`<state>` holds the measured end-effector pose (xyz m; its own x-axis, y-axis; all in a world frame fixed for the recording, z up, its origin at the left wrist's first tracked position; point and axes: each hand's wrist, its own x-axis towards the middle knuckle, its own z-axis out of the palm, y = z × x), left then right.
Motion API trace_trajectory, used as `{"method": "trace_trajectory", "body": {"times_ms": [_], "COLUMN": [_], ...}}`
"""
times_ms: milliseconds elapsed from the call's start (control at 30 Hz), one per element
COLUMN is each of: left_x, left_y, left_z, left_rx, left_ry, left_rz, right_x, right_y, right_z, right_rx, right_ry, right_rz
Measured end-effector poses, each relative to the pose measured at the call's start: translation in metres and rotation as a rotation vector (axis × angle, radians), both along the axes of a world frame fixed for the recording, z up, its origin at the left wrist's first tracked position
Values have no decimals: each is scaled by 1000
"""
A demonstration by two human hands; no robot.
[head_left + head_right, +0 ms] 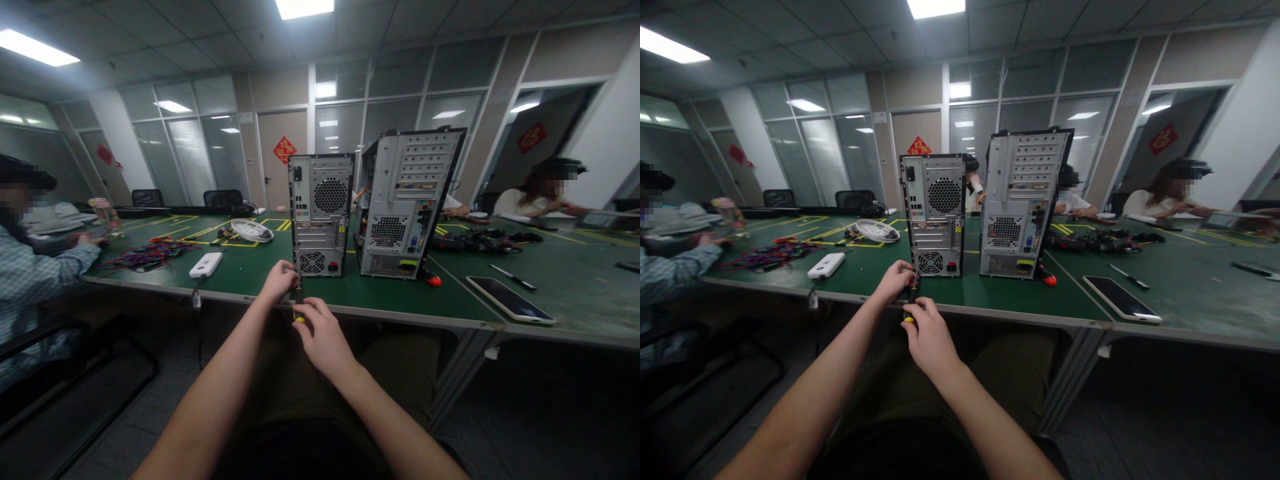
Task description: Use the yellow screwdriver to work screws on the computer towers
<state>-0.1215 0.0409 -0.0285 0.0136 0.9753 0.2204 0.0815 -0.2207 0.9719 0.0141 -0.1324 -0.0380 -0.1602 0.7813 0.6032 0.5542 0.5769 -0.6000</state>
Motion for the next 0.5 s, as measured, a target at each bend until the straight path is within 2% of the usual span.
{"method": "trace_trajectory", "body": {"times_ms": [133, 200, 300, 433, 500], "left_x": [0, -2, -5, -9, -10], "left_y": [8, 14, 25, 42, 49], "left_z": [-4, -4, 2, 16, 18], "left_rx": [22, 16, 70, 232, 241], "left_ry": [-6, -20, 25, 122, 177], "left_rz": [161, 199, 203, 197, 193], "right_x": [-2, -2, -1, 0, 1], "right_y": [-1, -1, -1, -1, -1], "right_z": [2, 3, 5, 5, 5], "right_rx": [29, 44, 63, 79, 67], "right_ry": [17, 37, 53, 51, 54], "right_rz": [-14, -16, -22, -32, -29]}}
